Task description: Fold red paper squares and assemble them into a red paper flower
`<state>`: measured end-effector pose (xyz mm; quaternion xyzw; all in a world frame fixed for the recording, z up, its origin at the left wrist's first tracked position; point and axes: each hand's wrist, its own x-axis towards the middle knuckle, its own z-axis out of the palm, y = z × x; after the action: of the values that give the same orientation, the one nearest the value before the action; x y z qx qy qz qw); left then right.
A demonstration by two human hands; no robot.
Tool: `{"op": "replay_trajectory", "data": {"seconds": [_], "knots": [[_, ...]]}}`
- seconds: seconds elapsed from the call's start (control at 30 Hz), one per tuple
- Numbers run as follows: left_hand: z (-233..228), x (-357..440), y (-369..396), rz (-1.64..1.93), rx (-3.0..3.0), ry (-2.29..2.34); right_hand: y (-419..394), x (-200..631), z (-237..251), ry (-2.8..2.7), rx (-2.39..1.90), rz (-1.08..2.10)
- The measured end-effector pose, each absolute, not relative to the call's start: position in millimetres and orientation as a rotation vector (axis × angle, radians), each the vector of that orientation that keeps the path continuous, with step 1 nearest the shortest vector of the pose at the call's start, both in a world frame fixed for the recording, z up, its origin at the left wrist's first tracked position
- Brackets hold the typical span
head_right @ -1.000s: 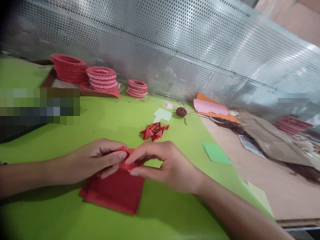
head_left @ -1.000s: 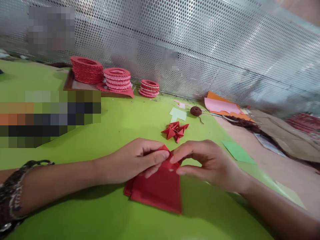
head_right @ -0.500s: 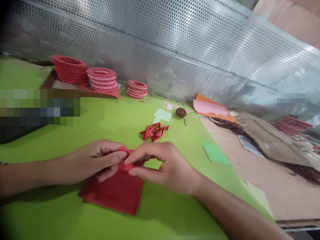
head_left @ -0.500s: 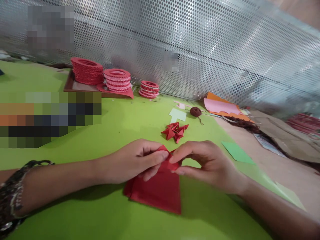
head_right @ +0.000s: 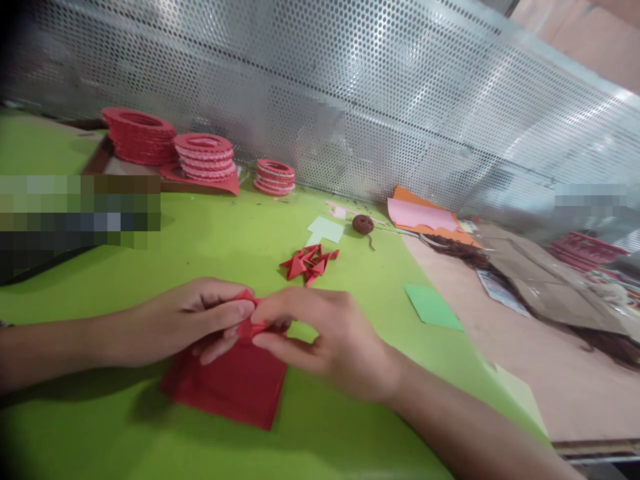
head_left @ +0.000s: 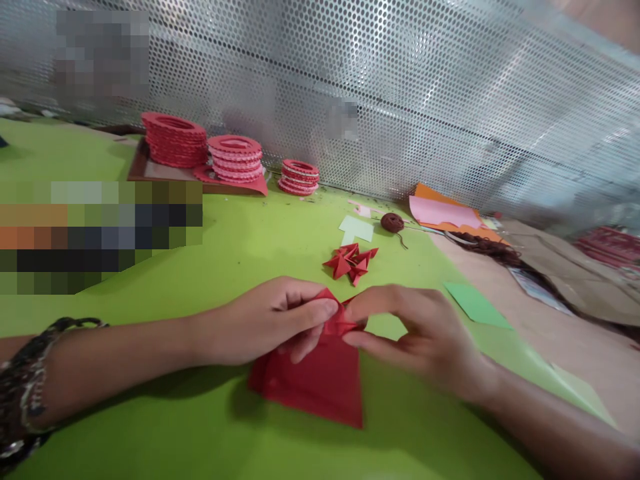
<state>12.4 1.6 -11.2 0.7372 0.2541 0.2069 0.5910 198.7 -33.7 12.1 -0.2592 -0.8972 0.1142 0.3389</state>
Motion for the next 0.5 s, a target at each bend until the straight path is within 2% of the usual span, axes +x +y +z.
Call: {"op": "replay_trajectory", "data": {"seconds": [0.27,0.5], "knots": [[-11.3,12.6,1.6,0.452,1.568,0.524,-38.4,204.8,17.0,-2.454,-0.463,-0.417],[-12.0,10.6,4.2,0.451,1.574,0.512,-40.8,200.4,20.0,-2.512,-0.444,-0.587]]}}
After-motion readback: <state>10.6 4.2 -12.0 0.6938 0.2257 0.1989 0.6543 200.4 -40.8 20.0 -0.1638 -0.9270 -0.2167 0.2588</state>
